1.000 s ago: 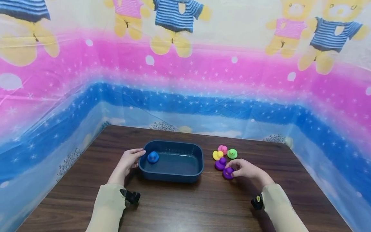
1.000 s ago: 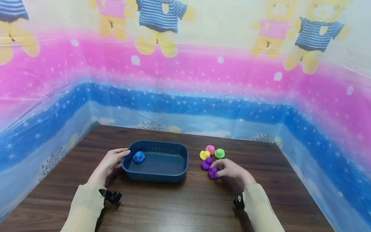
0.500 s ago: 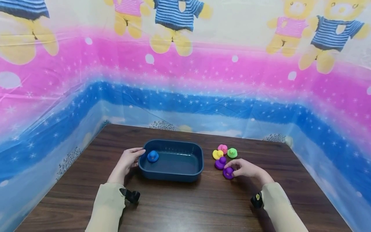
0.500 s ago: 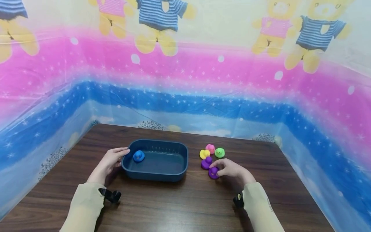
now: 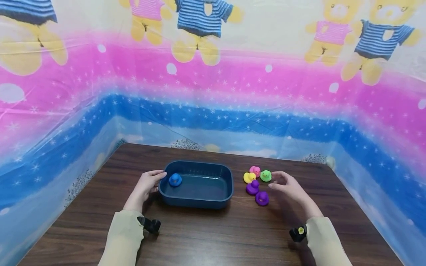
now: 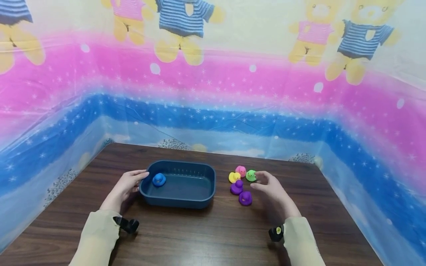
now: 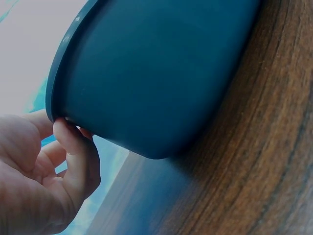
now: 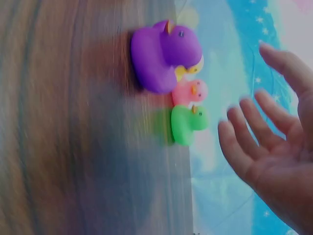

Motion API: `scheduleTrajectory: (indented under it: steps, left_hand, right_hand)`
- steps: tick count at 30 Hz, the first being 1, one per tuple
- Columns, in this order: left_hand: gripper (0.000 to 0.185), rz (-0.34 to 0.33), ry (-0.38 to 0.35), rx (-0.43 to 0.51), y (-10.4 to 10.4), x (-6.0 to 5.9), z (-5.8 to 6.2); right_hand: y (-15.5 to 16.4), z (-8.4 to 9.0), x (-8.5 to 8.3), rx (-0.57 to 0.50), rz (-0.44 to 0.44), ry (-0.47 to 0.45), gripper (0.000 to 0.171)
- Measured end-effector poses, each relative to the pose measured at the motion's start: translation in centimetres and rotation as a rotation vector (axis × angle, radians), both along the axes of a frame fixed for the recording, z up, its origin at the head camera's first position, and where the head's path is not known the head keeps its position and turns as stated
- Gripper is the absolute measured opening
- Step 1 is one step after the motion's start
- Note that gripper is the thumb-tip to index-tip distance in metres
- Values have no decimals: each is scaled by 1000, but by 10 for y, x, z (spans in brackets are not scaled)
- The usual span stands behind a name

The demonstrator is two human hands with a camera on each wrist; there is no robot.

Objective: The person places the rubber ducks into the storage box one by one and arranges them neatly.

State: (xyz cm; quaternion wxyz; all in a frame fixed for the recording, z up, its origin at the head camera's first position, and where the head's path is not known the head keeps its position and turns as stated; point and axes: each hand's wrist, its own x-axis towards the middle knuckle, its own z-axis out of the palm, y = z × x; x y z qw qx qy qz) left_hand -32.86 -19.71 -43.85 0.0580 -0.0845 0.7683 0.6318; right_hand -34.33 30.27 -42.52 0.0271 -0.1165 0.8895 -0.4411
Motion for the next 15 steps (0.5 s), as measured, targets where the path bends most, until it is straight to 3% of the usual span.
scheduleTrajectory:
  steps: [7,15]
  left_hand:
    - [55,-5,0,8,0,1,1]
    - [55,-13,4,15,0,3,3]
  right_hand:
    - [-21,-9,16,-109,-254,-112,68]
    - [-44,-24,28,-187,-336,-191,63]
